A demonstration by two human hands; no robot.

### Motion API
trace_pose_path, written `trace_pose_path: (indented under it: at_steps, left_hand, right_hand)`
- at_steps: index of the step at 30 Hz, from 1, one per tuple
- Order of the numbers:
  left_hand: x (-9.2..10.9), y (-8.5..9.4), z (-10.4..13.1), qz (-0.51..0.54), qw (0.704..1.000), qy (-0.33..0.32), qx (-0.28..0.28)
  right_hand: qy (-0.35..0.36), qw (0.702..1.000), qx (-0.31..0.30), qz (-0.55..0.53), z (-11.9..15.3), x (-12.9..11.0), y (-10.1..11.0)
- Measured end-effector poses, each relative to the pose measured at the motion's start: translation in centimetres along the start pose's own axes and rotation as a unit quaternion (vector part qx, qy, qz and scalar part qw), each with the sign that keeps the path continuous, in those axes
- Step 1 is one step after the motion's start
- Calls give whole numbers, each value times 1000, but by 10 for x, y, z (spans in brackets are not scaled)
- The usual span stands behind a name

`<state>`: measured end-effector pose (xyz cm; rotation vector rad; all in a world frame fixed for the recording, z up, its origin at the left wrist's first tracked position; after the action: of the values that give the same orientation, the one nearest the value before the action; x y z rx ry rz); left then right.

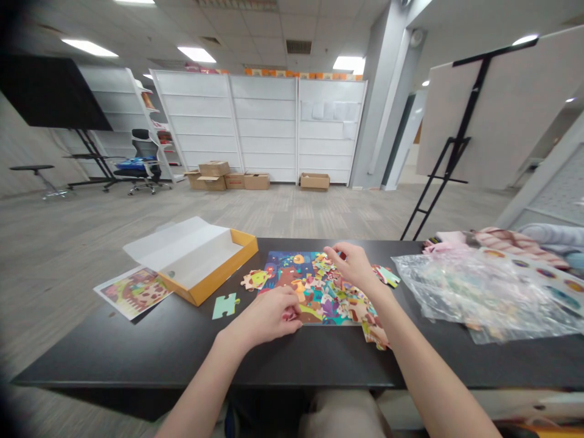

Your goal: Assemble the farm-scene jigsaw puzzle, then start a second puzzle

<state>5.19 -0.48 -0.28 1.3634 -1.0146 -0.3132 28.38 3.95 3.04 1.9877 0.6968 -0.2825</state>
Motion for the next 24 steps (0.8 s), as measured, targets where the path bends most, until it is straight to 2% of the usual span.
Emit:
trace_pose_path:
  at_steps: [4, 6, 8, 11, 14, 19, 24]
  left_hand:
    - [-3, 2, -6, 16, 1000, 19, -15]
    - [-6, 1, -9, 33, 999, 23, -27]
    - [-8, 0, -12, 50, 998, 24, -33]
    - [-12, -2, -15, 59, 997, 29, -36]
    - [-13, -1, -18, 62, 995, 52, -54]
    - [-8, 5, -28, 77, 990, 85, -85]
    - [-11, 7, -34, 106, 983, 110, -105]
  right_hand:
    - [-9, 1000, 21, 0, -3, 7, 6]
    - [1, 1000, -17, -4, -2, 12, 10]
    - [5, 994, -109, -21, 1, 20, 14]
    - [-30, 956, -280, -82, 12, 36, 24]
    - [-65, 924, -357, -124, 22, 47, 38]
    - [-99, 899, -406, -130, 33, 48, 47]
    - [-106, 918, -380, -43, 37, 62, 40]
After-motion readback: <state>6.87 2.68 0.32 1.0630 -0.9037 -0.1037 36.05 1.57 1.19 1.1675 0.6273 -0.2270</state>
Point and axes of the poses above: each hand's wrist, its own z-axis away from the middle knuckle, its own y-axis out of the back of the hand, x = y × z, the point moved 3 cm from there along -z, towards the middle knuckle, and after that the axes turned 3 degrees about -x, right-handed, at the moved point
